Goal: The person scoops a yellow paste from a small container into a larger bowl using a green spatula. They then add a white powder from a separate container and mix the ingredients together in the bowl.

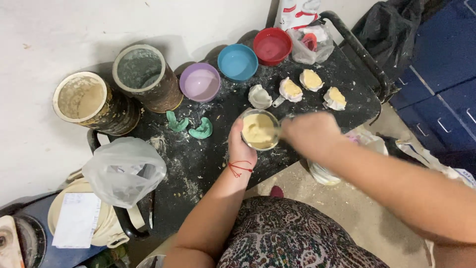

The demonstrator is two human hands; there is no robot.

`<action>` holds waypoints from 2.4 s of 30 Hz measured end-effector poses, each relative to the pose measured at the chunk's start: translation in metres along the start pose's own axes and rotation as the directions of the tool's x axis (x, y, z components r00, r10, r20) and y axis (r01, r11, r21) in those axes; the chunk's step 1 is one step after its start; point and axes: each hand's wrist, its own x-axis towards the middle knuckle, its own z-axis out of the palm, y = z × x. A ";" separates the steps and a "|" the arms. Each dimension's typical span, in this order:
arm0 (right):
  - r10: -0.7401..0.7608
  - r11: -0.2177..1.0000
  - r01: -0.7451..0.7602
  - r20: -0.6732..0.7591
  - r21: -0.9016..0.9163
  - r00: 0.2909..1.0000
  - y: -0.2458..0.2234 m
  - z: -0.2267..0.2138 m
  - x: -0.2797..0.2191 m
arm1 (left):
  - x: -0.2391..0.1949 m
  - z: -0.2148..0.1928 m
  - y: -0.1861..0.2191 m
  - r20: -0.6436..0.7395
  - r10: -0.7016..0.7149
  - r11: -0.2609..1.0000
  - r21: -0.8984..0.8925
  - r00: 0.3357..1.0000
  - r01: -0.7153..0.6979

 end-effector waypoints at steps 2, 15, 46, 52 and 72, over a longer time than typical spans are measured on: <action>-0.033 0.999 0.032 -0.059 -0.027 0.998 -0.014 0.045 0.008 | 0.004 -0.003 -0.012 -0.014 0.013 1.000 0.001 1.000 -0.013; 0.040 0.998 -0.038 -0.038 0.044 0.998 -0.019 0.032 0.024 | 0.008 -0.013 -0.030 -0.076 -0.007 1.000 -0.001 0.997 0.007; 0.358 0.274 -0.184 0.077 0.944 0.930 0.022 0.074 -0.047 | -0.011 0.005 -0.010 -0.107 -0.118 0.993 -0.017 0.987 0.116; 0.230 -0.127 -0.428 0.446 0.895 0.865 0.026 0.111 -0.049 | -0.013 0.005 -0.001 -0.174 -0.037 0.999 -0.003 0.984 0.037; -0.290 0.957 0.290 0.004 0.008 0.957 0.047 -0.026 0.020 | -0.030 -0.008 -0.002 0.228 -0.021 0.973 0.229 0.974 -0.033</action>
